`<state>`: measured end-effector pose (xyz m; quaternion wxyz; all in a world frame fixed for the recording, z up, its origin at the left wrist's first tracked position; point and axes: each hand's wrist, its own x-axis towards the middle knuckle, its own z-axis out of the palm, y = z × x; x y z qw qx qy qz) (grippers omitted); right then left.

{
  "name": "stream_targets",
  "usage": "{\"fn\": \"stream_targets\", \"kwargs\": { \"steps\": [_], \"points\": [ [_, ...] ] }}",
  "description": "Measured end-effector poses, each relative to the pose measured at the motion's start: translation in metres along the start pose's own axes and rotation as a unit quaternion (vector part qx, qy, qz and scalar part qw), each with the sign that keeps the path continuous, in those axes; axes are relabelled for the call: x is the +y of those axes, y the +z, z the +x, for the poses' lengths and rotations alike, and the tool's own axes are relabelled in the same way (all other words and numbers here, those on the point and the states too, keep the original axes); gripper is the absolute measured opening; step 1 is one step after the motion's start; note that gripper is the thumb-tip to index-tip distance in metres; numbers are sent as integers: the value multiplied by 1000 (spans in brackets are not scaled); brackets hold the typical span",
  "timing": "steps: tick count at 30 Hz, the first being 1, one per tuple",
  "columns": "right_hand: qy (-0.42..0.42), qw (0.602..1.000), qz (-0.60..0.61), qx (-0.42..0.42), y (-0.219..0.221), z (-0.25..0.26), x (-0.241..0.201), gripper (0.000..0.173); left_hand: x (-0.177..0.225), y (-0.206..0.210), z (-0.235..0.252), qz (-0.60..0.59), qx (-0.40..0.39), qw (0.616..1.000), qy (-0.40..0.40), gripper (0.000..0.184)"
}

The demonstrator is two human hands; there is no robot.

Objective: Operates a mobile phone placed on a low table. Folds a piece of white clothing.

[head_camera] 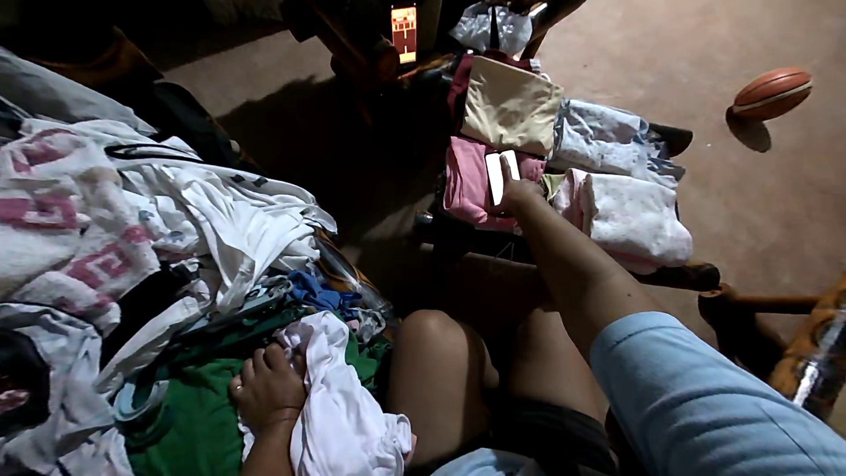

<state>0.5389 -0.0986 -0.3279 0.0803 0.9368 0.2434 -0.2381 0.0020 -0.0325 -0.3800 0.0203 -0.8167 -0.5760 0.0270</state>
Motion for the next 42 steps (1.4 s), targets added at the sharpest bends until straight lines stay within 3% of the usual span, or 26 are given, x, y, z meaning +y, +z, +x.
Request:
{"fn": "stream_targets", "kwargs": {
  "steps": [11,24,42],
  "points": [
    [-36,998,51,5,-1,-2,3,130,2,-6,0,-14,0,1000,4,39],
    [-40,999,24,8,2,6,6,123,1,-5,0,-17,6,1000,7,38],
    [-46,998,44,8,0,3,7,127,2,-5,1,-18,16,1000,12,38]
  ]
}}
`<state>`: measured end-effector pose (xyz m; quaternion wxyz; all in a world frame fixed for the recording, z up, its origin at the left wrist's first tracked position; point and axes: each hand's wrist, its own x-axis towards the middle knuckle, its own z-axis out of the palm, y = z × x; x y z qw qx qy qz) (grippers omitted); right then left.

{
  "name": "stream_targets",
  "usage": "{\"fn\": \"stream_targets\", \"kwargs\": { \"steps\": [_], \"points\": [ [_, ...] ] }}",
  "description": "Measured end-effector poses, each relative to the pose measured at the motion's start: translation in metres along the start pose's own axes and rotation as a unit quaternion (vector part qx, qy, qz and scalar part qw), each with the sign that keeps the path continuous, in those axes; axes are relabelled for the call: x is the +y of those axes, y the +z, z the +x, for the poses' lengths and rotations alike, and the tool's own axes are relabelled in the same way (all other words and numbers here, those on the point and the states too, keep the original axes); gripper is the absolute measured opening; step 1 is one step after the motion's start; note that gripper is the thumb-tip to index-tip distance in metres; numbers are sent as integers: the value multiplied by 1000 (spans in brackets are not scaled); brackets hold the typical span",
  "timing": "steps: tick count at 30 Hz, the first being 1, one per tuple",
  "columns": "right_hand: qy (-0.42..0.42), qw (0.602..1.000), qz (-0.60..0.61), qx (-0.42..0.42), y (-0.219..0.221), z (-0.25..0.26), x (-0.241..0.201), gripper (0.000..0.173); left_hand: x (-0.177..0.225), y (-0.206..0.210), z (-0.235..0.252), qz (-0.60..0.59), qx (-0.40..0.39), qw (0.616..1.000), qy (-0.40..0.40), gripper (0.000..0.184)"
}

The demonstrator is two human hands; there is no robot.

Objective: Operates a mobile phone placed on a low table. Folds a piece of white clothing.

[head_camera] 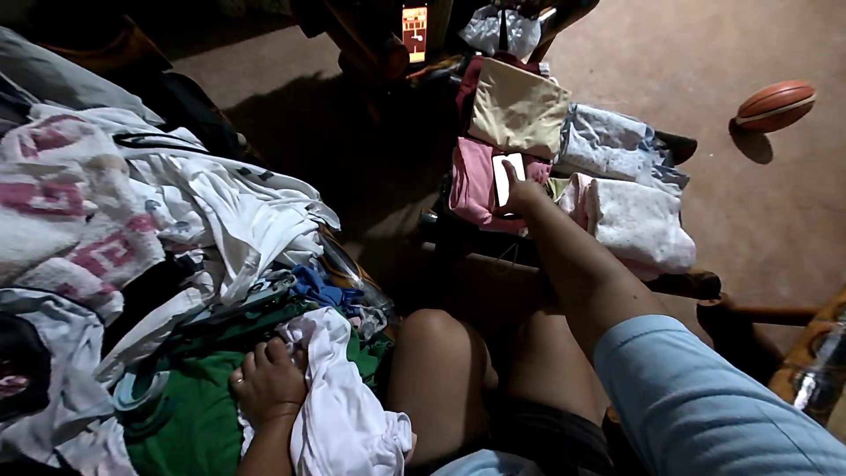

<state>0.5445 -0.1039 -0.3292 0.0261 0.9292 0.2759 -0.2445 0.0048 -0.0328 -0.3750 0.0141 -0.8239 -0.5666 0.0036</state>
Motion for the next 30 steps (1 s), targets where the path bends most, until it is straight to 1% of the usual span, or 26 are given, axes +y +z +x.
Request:
{"fn": "stream_targets", "kwargs": {
  "steps": [5,12,15,23,30],
  "points": [
    [0,1000,-4,-4,-1,1,0,127,0,0,0,-3,8,1000,3,38],
    [10,1000,6,-4,1,3,1,132,0,0,-1,4,4,1000,2,38],
    [6,1000,1,-3,4,9,4,130,1,-1,0,2,-8,1000,-5,37],
    [-4,1000,-6,-6,2,8,3,126,0,0,0,6,0,1000,-1,36],
    [-4,1000,-12,-7,3,9,3,127,1,1,-1,2,-1,1000,-6,36]
  ]
}}
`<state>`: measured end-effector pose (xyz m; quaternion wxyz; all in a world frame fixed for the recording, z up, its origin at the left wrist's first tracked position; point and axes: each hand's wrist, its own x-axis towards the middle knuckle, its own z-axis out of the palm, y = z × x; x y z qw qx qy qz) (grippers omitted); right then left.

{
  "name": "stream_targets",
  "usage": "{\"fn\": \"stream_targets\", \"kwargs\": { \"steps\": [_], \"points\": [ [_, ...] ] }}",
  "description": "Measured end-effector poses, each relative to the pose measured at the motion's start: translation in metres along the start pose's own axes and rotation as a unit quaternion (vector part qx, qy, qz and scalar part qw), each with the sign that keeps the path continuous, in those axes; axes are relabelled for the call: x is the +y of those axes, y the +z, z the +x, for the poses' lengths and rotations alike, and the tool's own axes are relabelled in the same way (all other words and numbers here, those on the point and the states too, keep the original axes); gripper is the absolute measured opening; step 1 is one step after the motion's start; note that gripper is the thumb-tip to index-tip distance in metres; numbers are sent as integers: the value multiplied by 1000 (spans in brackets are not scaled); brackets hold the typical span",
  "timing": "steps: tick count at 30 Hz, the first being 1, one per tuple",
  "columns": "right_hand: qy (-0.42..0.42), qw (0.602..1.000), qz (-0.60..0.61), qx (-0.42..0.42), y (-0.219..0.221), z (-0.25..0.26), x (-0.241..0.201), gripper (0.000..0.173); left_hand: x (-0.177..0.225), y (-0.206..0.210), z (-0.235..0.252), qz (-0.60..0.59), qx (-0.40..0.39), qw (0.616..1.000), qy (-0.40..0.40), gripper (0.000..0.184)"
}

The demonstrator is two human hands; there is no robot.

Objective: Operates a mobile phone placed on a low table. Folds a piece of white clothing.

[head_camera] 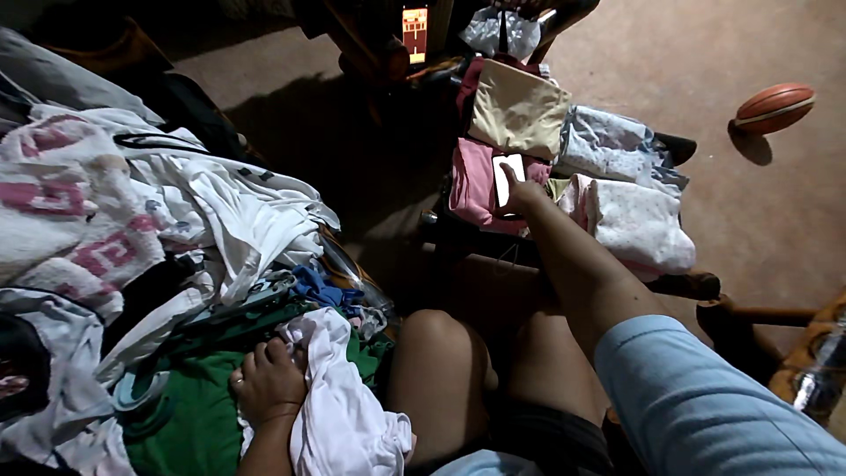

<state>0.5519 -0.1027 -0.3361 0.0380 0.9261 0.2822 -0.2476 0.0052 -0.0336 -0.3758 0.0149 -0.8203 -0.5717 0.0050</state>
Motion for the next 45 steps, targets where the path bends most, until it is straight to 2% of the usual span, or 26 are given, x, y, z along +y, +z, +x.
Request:
{"fn": "stream_targets", "kwargs": {
  "steps": [45],
  "points": [
    [9,1000,-1,-4,-1,-2,-1,126,-2,-1,0,3,-9,1000,5,40]
  ]
}}
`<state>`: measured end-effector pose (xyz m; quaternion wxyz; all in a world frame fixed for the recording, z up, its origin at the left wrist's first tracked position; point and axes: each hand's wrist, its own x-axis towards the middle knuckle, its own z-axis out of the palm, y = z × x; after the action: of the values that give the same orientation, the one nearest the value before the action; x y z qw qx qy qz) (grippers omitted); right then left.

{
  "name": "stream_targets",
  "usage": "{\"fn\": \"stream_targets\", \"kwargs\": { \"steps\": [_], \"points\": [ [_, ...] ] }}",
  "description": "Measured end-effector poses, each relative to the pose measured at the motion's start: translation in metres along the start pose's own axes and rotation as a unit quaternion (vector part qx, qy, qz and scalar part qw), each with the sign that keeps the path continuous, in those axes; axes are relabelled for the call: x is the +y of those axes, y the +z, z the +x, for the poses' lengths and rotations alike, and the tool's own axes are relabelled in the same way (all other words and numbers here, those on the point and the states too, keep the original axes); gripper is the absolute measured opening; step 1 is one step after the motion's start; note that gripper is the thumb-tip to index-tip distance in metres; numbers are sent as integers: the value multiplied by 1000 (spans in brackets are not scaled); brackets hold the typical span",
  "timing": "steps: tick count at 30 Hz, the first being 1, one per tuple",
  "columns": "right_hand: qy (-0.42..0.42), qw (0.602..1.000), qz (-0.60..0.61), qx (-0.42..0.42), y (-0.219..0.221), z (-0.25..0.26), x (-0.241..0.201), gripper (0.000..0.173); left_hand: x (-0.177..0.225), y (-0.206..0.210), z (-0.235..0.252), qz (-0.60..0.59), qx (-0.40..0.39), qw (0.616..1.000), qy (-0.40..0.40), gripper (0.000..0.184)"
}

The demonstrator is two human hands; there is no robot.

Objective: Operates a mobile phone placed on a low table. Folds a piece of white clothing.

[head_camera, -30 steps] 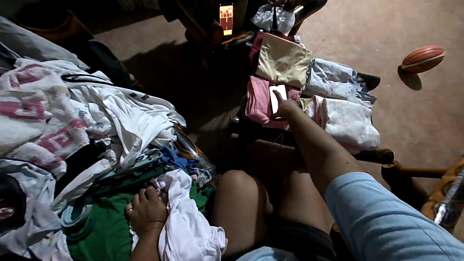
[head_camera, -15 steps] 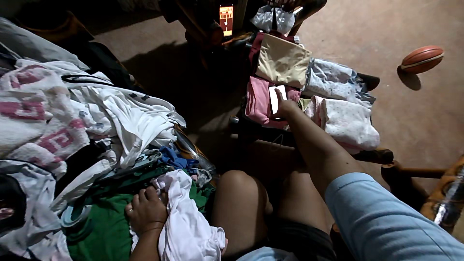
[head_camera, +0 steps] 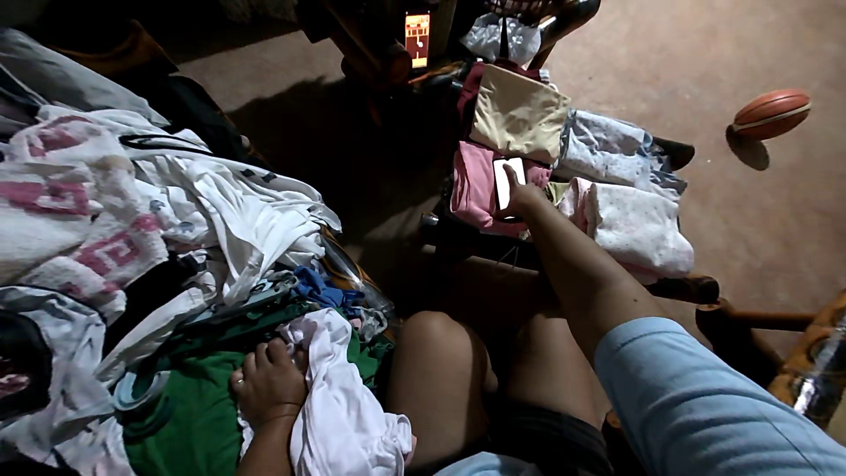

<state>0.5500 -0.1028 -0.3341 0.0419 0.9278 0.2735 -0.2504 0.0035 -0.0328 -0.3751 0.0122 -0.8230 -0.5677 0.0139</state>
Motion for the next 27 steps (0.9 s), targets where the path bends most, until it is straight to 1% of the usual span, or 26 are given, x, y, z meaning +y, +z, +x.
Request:
{"fn": "stream_targets", "kwargs": {
  "steps": [8,16,18,21,23,25,27],
  "points": [
    [-3,1000,-2,4,1,2,1,126,1,-1,0,-4,8,1000,0,39],
    [-18,999,34,-10,-3,3,8,134,1,-2,0,-11,-3,1000,-4,35],
    [-16,998,66,-14,-4,8,11,136,1,-2,1,-7,-5,1000,-3,36],
    [-19,987,157,4,-3,25,21,136,0,-2,1,-7,-1,1000,0,38],
    [-24,972,233,28,-5,36,27,126,1,-2,1,-10,-1,1000,-1,38],
    [-24,944,321,68,-5,41,30,104,1,-2,1,-11,6,1000,2,39],
    [-17,920,378,102,-2,45,32,80,0,0,1,-11,14,1000,8,39]
  ]
}}
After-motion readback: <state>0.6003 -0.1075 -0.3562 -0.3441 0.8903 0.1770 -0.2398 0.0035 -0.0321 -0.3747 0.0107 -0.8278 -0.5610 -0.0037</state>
